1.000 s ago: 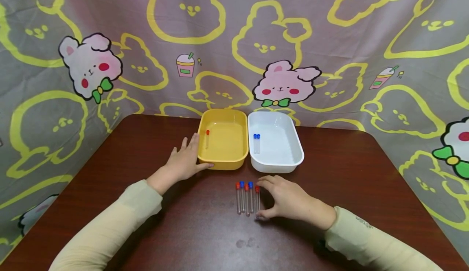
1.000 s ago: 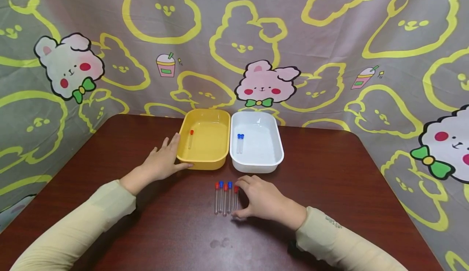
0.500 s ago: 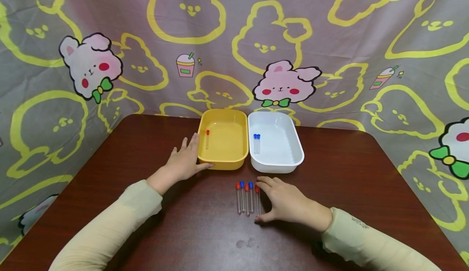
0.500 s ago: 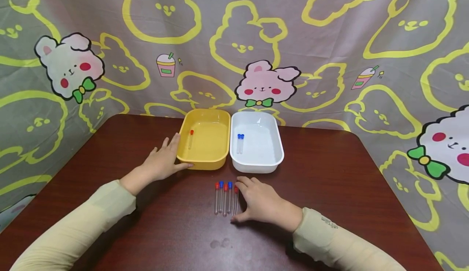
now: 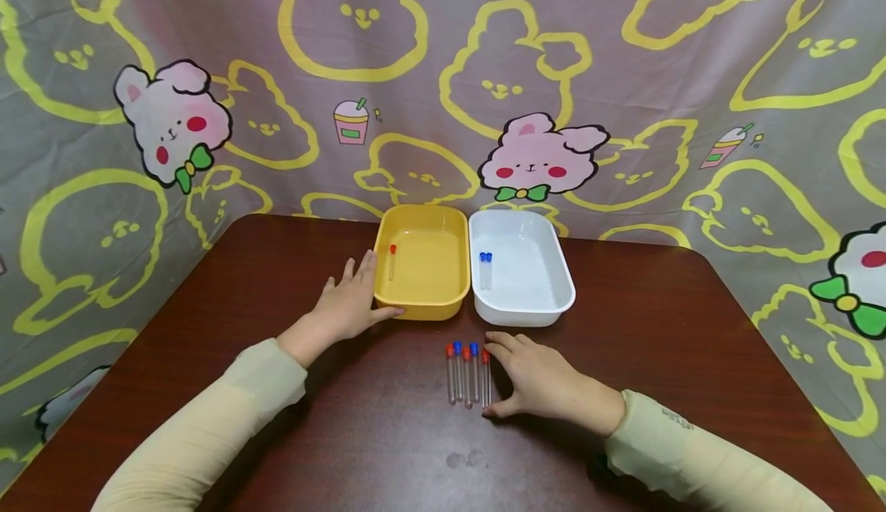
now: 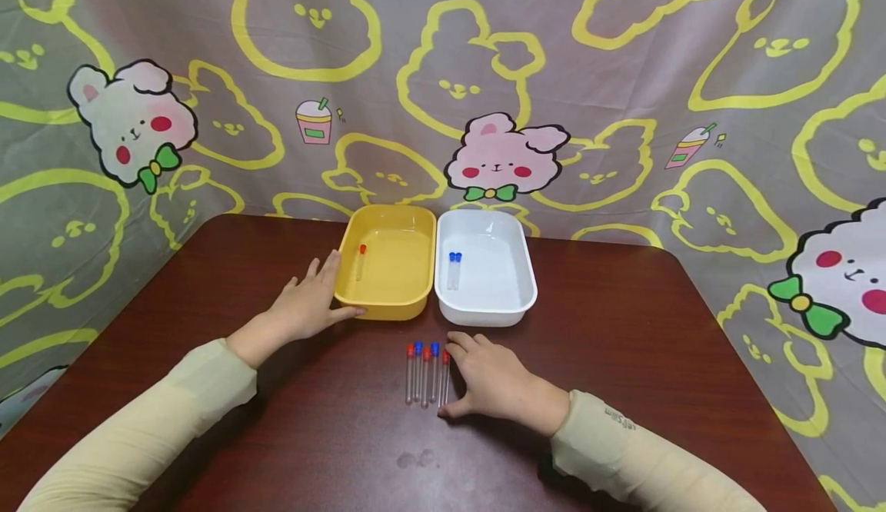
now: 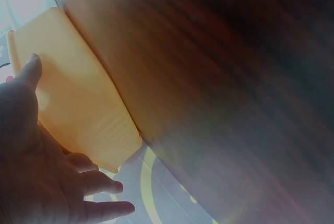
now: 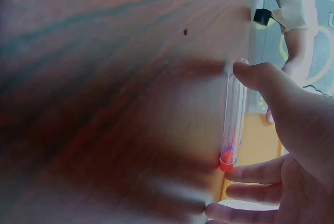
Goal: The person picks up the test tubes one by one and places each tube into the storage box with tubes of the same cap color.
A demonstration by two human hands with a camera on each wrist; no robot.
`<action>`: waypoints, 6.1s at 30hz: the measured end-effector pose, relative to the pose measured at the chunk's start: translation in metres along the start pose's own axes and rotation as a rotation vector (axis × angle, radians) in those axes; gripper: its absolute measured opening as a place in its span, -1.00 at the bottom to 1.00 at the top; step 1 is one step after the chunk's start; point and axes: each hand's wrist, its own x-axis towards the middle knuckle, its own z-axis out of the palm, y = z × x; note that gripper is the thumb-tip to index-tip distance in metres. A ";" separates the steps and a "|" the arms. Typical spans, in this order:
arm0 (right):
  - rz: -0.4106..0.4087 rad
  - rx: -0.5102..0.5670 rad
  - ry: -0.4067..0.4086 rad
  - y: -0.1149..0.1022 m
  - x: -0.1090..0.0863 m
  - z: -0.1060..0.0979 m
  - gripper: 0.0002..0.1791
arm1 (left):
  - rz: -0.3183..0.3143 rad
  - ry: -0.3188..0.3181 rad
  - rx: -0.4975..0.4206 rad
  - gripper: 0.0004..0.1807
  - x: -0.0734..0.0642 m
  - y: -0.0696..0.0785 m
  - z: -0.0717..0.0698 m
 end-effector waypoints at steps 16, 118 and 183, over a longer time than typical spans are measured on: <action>-0.003 0.009 -0.020 0.001 0.000 -0.002 -0.01 | 0.001 -0.006 0.000 0.29 -0.001 0.001 -0.001; -0.110 0.120 0.098 0.032 0.095 -0.062 0.03 | -0.009 -0.008 0.022 0.28 -0.001 0.001 0.000; 0.081 0.071 -0.064 0.022 0.208 -0.031 0.04 | -0.018 0.012 0.028 0.28 -0.001 -0.004 -0.001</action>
